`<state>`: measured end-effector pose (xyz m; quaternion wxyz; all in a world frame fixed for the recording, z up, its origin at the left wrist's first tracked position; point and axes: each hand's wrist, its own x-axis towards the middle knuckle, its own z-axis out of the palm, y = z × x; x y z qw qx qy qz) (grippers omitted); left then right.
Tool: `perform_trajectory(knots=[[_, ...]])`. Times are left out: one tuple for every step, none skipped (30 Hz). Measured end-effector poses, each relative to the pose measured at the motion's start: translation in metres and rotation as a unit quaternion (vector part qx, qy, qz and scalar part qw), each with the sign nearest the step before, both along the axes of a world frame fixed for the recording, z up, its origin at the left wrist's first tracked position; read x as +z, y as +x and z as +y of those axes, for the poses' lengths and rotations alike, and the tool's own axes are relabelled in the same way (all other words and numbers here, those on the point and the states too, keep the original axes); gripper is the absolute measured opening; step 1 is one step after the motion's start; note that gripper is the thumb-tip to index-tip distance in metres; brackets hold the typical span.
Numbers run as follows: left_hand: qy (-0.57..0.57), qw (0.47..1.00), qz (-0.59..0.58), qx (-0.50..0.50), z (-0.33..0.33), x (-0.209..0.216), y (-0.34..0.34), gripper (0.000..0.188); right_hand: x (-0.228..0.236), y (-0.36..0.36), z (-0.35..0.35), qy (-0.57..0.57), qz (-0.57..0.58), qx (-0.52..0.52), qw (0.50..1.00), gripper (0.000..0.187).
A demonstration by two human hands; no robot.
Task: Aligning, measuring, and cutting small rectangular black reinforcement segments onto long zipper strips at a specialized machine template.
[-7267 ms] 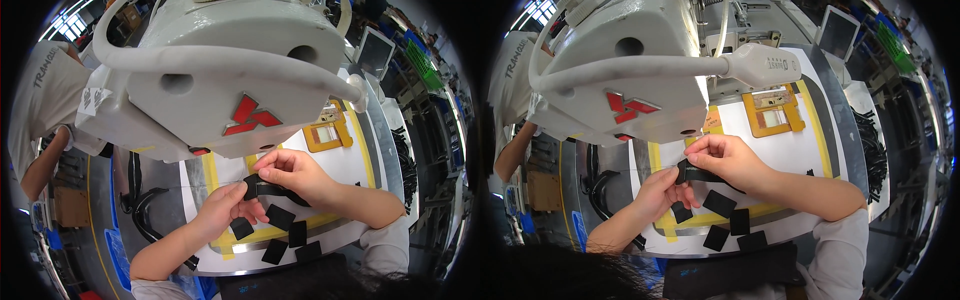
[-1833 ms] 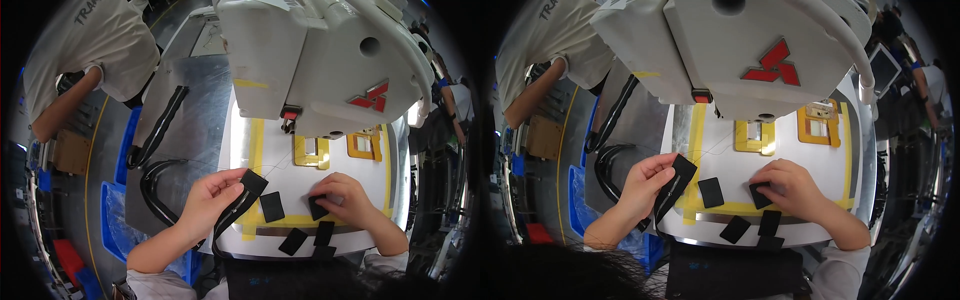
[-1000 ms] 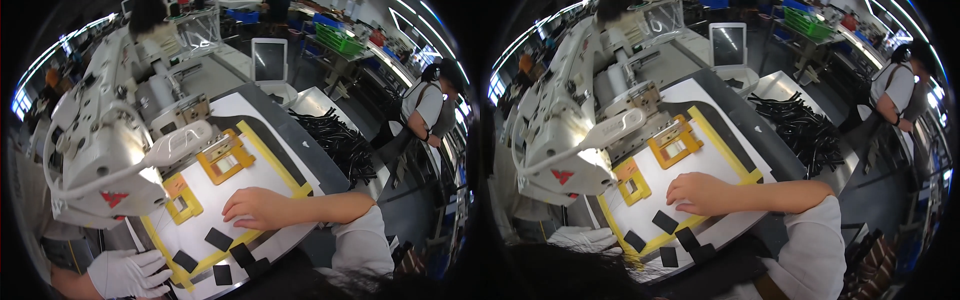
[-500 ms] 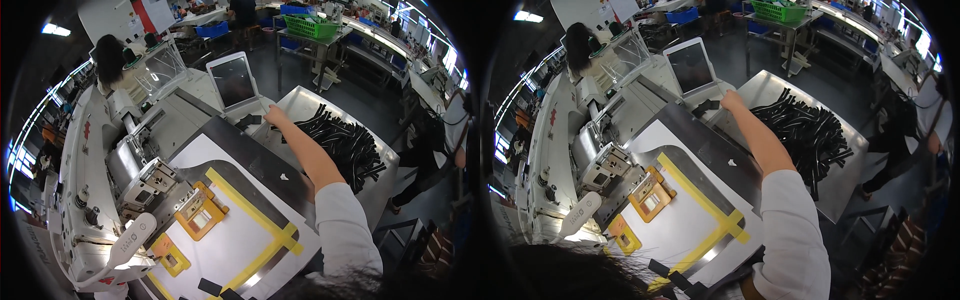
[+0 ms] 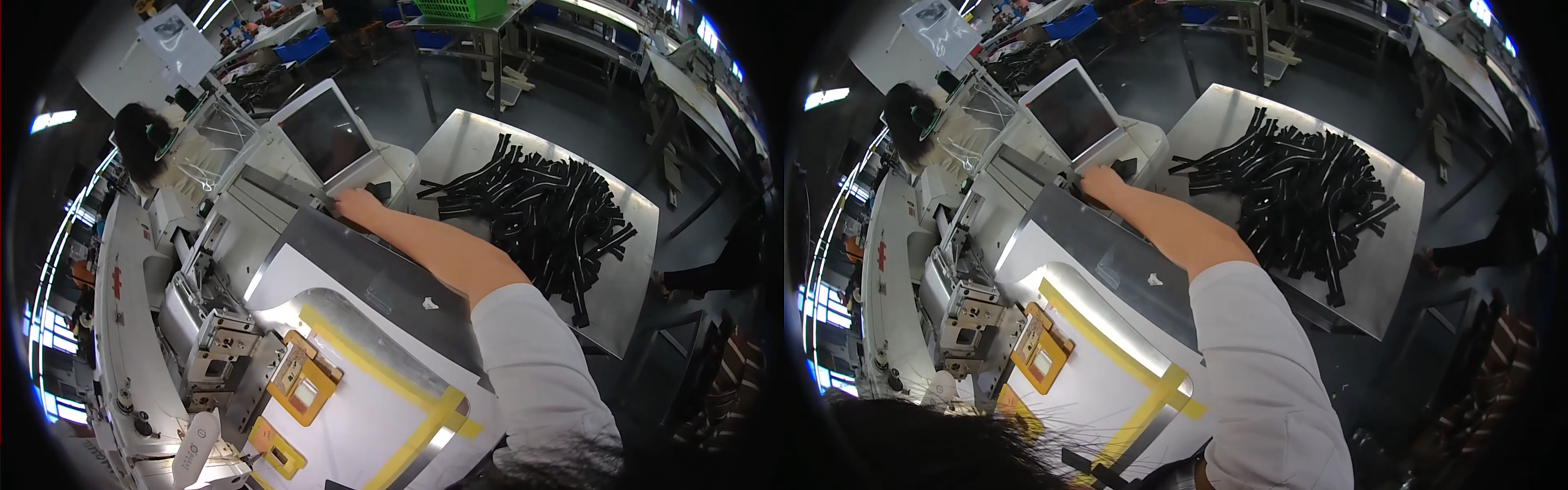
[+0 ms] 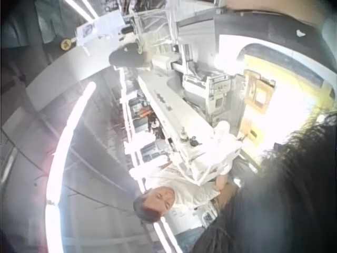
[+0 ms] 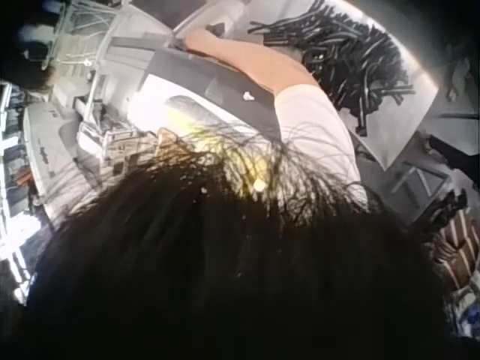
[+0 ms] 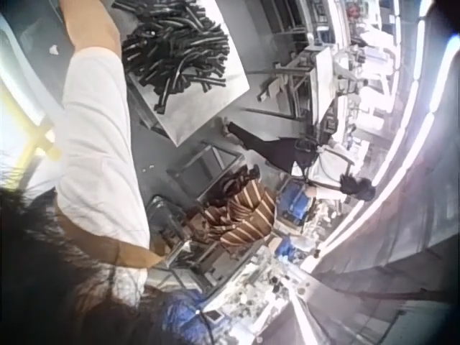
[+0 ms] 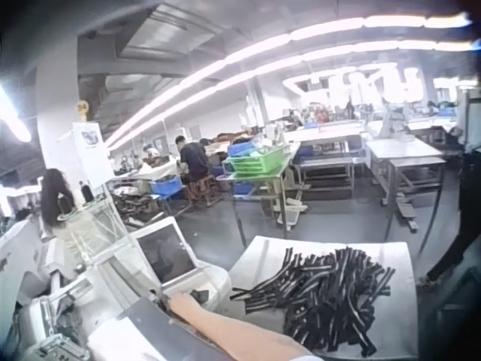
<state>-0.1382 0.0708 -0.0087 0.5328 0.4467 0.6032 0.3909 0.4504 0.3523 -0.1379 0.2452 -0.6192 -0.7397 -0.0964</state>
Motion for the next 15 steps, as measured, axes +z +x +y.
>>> perform_trajectory(knots=[[-0.001,1.0,0.007,0.001,0.004,0.002,-0.001,0.032,-0.009,-0.003,0.006,0.01,-0.031,-0.011,0.999,0.015],[0.0,1.0,0.013,0.007,0.005,0.005,-0.003,0.032,-0.011,-0.008,0.009,0.013,-0.026,-0.013,0.999,0.015],[0.0,1.0,0.019,0.013,0.006,0.007,-0.005,0.032,-0.014,-0.011,0.012,-0.004,-0.051,0.017,0.999,0.015],[-0.001,1.0,0.024,0.018,0.006,0.009,-0.006,0.032,-0.017,-0.014,0.014,-0.023,-0.077,0.047,0.996,0.015],[0.0,0.999,0.029,0.027,0.006,0.01,-0.01,0.032,-0.014,-0.019,0.016,-0.02,-0.073,0.049,0.996,0.015],[-0.001,0.999,0.034,0.036,0.004,0.012,-0.013,0.032,-0.012,-0.024,0.017,-0.036,-0.074,0.057,0.995,0.016],[-0.001,0.998,0.039,0.046,0.002,0.013,-0.016,0.032,-0.011,-0.028,0.017,-0.053,-0.075,0.066,0.994,0.016],[0.0,0.997,0.043,0.058,-0.001,0.015,-0.021,0.032,-0.012,-0.034,0.016,-0.02,-0.045,0.075,0.996,0.017],[0.0,0.996,0.048,0.071,-0.006,0.016,-0.026,0.031,-0.014,-0.036,0.015,-0.017,-0.042,0.08,0.996,0.017],[0.0,0.995,0.052,0.085,-0.011,0.018,-0.031,0.031,-0.016,-0.038,0.012,-0.024,-0.016,0.095,0.995,0.017],[-0.001,0.994,0.054,0.096,-0.015,0.017,-0.034,0.031,-0.021,-0.036,0.01,-0.032,0.009,0.107,0.994,0.018],[-0.003,0.993,0.055,0.107,-0.02,0.015,-0.038,0.031,-0.023,-0.031,0.013,-0.037,0.013,0.107,0.993,0.018],[-0.005,0.991,0.057,0.117,-0.024,0.013,-0.041,0.031,-0.026,-0.029,0.015,-0.037,0.013,0.11,0.993,0.018],[-0.007,0.99,0.059,0.127,-0.025,0.012,-0.043,0.031,-0.023,-0.029,0.015,-0.054,0.021,0.102,0.993,0.019],[-0.009,0.989,0.061,0.135,-0.026,0.01,-0.045,0.031,-0.022,-0.028,0.015,-0.071,0.028,0.094,0.993,0.019]])
